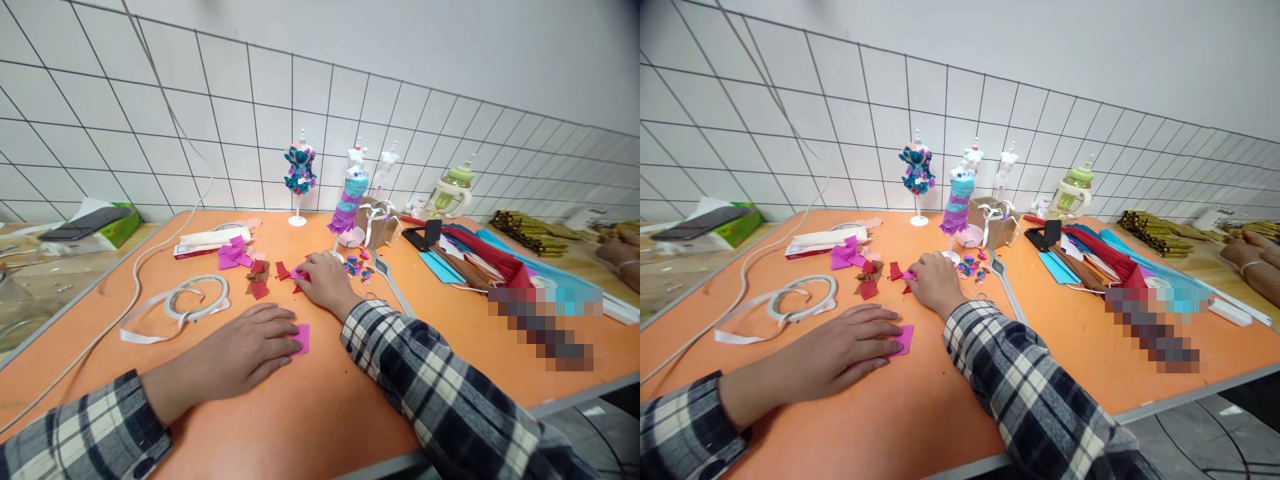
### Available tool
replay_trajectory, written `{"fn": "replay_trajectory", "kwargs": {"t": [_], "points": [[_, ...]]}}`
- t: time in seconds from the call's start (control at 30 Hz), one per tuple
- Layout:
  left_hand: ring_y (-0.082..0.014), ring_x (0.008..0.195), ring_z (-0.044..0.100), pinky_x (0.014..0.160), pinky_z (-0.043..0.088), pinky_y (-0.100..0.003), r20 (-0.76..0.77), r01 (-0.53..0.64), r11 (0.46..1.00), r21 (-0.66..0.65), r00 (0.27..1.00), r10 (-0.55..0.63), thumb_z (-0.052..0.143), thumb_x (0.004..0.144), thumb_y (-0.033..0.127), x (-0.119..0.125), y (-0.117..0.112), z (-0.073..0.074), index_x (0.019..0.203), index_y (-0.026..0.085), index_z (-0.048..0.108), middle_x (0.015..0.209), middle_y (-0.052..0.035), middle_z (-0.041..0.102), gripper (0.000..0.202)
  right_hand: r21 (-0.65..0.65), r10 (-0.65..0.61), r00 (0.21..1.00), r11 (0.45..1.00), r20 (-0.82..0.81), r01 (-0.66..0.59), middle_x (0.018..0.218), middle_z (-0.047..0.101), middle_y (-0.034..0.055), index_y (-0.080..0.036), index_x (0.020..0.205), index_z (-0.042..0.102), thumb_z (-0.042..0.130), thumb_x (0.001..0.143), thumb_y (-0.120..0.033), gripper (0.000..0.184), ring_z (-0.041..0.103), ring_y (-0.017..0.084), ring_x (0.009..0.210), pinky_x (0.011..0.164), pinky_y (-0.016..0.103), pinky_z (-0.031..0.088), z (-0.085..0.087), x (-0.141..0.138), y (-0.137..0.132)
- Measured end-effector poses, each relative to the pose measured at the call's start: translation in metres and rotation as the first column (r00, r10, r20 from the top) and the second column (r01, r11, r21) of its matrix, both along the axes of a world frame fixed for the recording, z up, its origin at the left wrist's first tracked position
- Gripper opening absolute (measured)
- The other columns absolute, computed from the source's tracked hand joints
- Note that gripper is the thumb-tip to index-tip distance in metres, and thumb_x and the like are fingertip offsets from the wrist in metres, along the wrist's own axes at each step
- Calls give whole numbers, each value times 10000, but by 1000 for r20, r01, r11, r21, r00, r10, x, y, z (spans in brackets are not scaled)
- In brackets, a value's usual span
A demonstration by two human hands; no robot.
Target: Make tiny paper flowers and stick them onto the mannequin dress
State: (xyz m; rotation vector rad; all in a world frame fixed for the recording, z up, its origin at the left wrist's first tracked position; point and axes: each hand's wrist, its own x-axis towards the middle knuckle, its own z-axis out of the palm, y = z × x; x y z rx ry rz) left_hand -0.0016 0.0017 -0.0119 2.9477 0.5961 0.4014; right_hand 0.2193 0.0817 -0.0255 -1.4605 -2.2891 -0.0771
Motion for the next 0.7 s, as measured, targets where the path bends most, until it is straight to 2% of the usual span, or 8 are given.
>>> {"fn": "replay_trajectory", "kwargs": {"t": [0.13,0.27,0.33,0.47,0.57,0.7], "points": [[-312,1259,633,1129,424,-508,-21,46,997,56,999,-45,528,1015,223,0,0,1,1308,337,710,1272,-56,766,364,-9,-14,1000,1000,2,14,1032,732,87,-234,1021,809,606,1011,-354,236,596,268,1052,910,398,451,-2,-1,2],[-306,1248,644,1124,437,-498,-17,22,999,46,1000,-22,531,1020,252,-3,1,2,1304,360,715,1267,-54,767,355,4,-79,973,997,-217,82,1093,737,77,-210,1065,782,575,1030,-330,242,623,225,1072,968,339,450,-1,9,6],[-293,1253,643,1136,435,-477,-13,-3,999,32,1000,3,554,1020,277,-5,3,0,1315,356,710,1266,-53,770,344,-9,-77,961,997,-266,78,1130,744,75,-203,1107,774,546,1045,-306,258,639,204,1088,988,311,450,0,14,7],[-290,1257,639,1140,439,-477,-29,-30,999,25,999,31,570,1021,310,-7,6,-1,1286,328,725,1272,-60,768,308,-62,-17,972,998,-233,2,1155,779,56,-242,1225,765,532,1046,-284,297,675,195,1067,953,295,475,0,13,5],[-306,1275,625,1131,440,-496,-44,1,999,43,999,1,556,1025,299,-7,4,1,1295,328,719,1295,-66,755,316,-87,-1,977,996,-213,-18,1154,785,70,-245,1389,682,544,1017,-234,397,682,215,1038,898,313,493,2,8,-2],[-317,1270,626,1135,432,-512,-71,17,999,36,997,-15,555,1023,310,-8,2,2,1374,326,663,1316,-71,744,367,-7,55,991,998,-125,-56,1202,746,84,-218,1314,718,602,983,-276,355,630,248,1126,984,351,463,6,7,-15]]}}
